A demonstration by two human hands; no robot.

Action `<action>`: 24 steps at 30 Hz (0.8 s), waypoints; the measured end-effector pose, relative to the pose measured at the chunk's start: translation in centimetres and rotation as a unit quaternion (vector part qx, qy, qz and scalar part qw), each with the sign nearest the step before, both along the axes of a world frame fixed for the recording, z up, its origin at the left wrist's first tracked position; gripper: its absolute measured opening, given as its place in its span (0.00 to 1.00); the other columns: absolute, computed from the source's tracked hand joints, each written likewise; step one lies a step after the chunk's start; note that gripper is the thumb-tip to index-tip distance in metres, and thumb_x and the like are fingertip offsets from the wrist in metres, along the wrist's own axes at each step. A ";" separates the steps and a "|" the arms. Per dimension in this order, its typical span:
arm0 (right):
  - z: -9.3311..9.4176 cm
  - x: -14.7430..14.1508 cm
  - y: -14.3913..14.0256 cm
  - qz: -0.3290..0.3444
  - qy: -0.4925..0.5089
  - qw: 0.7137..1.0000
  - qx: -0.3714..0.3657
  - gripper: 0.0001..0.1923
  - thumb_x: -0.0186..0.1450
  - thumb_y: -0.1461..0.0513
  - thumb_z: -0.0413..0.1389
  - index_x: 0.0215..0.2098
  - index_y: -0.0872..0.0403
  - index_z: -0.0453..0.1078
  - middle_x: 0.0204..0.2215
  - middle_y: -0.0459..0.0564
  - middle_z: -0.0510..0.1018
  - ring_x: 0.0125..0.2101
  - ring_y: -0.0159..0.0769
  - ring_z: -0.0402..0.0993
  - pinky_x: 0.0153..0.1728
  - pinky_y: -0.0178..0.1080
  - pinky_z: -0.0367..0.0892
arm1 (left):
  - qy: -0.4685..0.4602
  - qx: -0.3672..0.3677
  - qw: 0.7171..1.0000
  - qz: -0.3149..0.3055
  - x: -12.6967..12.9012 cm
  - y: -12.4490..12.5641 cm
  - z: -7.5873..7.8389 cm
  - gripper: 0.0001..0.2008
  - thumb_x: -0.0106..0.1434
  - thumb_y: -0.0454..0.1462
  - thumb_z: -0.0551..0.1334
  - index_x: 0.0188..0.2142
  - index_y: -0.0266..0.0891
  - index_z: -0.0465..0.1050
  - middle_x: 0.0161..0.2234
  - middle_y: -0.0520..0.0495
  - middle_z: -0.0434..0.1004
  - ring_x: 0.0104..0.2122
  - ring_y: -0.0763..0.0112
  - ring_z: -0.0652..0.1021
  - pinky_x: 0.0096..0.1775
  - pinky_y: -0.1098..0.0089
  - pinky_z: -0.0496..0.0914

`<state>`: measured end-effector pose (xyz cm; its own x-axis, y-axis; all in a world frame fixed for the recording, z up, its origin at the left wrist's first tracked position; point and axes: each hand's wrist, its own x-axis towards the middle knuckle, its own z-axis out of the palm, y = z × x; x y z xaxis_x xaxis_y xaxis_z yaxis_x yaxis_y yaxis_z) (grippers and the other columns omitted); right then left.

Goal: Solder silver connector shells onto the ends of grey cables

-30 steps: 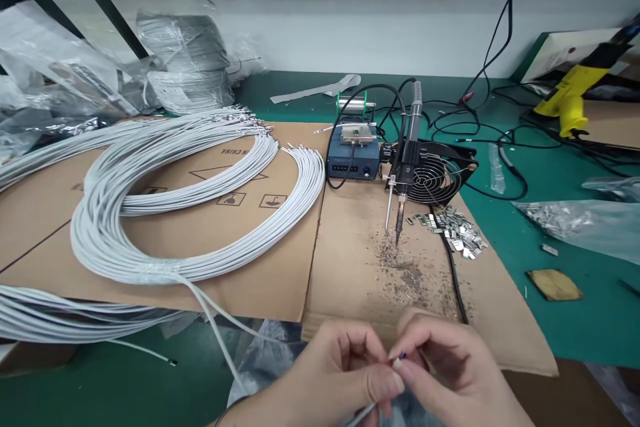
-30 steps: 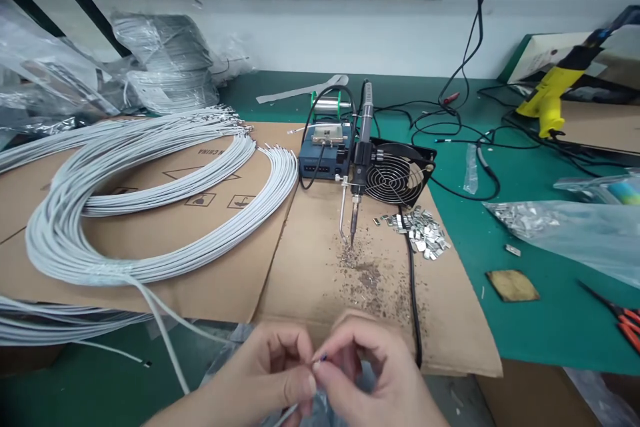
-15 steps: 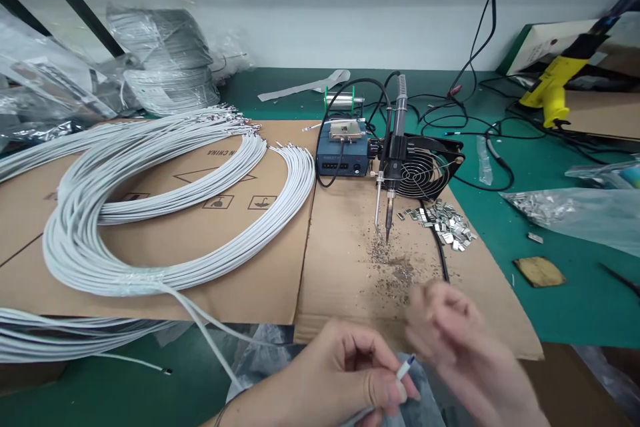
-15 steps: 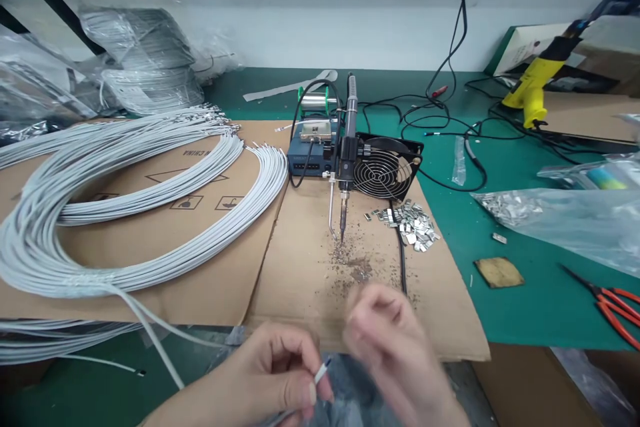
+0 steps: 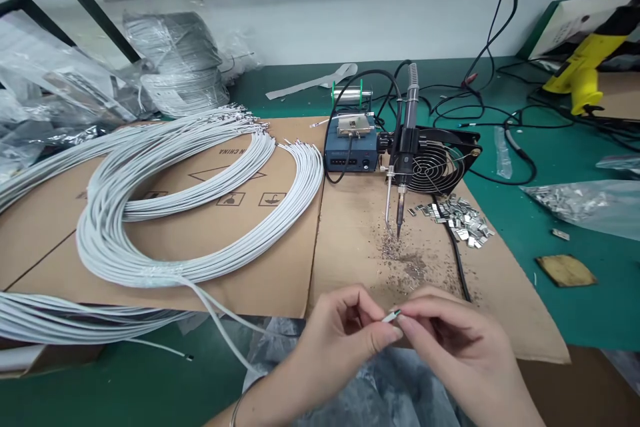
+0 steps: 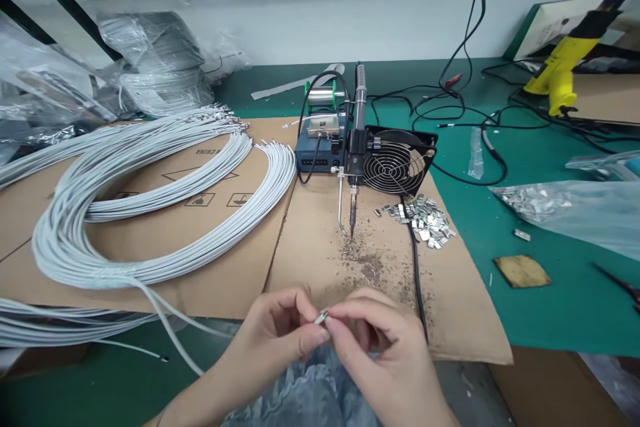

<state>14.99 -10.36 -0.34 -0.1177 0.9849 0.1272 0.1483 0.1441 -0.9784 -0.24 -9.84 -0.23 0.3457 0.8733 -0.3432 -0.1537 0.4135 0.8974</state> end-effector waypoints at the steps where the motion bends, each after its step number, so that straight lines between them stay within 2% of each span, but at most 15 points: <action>1: 0.1 0.0 0.1 -0.006 -0.004 1.000 -0.003 0.06 0.59 0.63 0.56 0.26 0.52 0.73 0.20 0.48 0.70 0.21 0.36 0.66 0.19 0.35 0.60 | 0.010 0.009 1.000 -0.001 0.0 0.0 -0.1 0.13 0.53 0.39 0.66 0.23 0.35 0.63 0.19 0.56 0.64 0.19 0.81 0.63 0.23 0.76 0.56; 6: 0.7 0.2 0.4 0.020 -0.054 0.998 0.000 0.08 0.60 0.63 0.55 0.25 0.53 0.73 0.20 0.49 0.71 0.21 0.36 0.67 0.19 0.36 0.59 | 0.072 0.080 0.994 0.016 -0.3 -0.1 -0.3 0.11 0.55 0.39 0.64 0.23 0.35 0.66 0.22 0.53 0.65 0.24 0.77 0.64 0.27 0.74 0.58; 10: 0.8 0.5 0.6 0.040 -0.083 0.996 0.017 0.07 0.61 0.64 0.54 0.27 0.53 0.74 0.20 0.49 0.71 0.21 0.36 0.67 0.18 0.36 0.59 | 0.094 0.118 0.988 0.017 -0.3 -0.2 -0.4 0.11 0.57 0.39 0.63 0.23 0.35 0.66 0.23 0.53 0.64 0.24 0.77 0.64 0.27 0.74 0.58; 15: 0.8 0.4 0.5 0.036 -0.084 0.996 0.024 0.08 0.61 0.65 0.54 0.27 0.52 0.74 0.19 0.47 0.70 0.20 0.34 0.65 0.18 0.35 0.58 | 0.166 0.184 0.969 0.019 -0.4 -0.3 -0.5 0.11 0.59 0.39 0.61 0.24 0.36 0.67 0.24 0.52 0.64 0.24 0.77 0.65 0.26 0.75 0.58; 18: 0.7 0.3 0.5 0.031 -0.084 0.996 0.022 0.07 0.61 0.65 0.54 0.27 0.53 0.74 0.19 0.47 0.69 0.19 0.34 0.64 0.18 0.35 0.56 | 0.217 0.242 0.945 0.020 -0.5 -0.4 -0.4 0.10 0.60 0.39 0.60 0.25 0.36 0.67 0.23 0.52 0.63 0.23 0.76 0.66 0.25 0.75 0.58; 24: 0.4 0.8 1.0 0.055 -0.059 0.996 -0.042 0.06 0.58 0.65 0.55 0.26 0.53 0.75 0.18 0.46 0.67 0.19 0.33 0.62 0.18 0.34 0.57 | 0.331 0.386 0.861 0.013 -1.0 -0.6 0.1 0.07 0.61 0.32 0.57 0.27 0.35 0.71 0.21 0.51 0.62 0.21 0.76 0.65 0.24 0.74 0.57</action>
<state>15.80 -9.38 0.04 -0.2353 0.9716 0.0245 0.2515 0.0852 -0.9641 -1.29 -10.46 -0.10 0.2752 0.9336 0.2295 0.4962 -0.3424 0.7978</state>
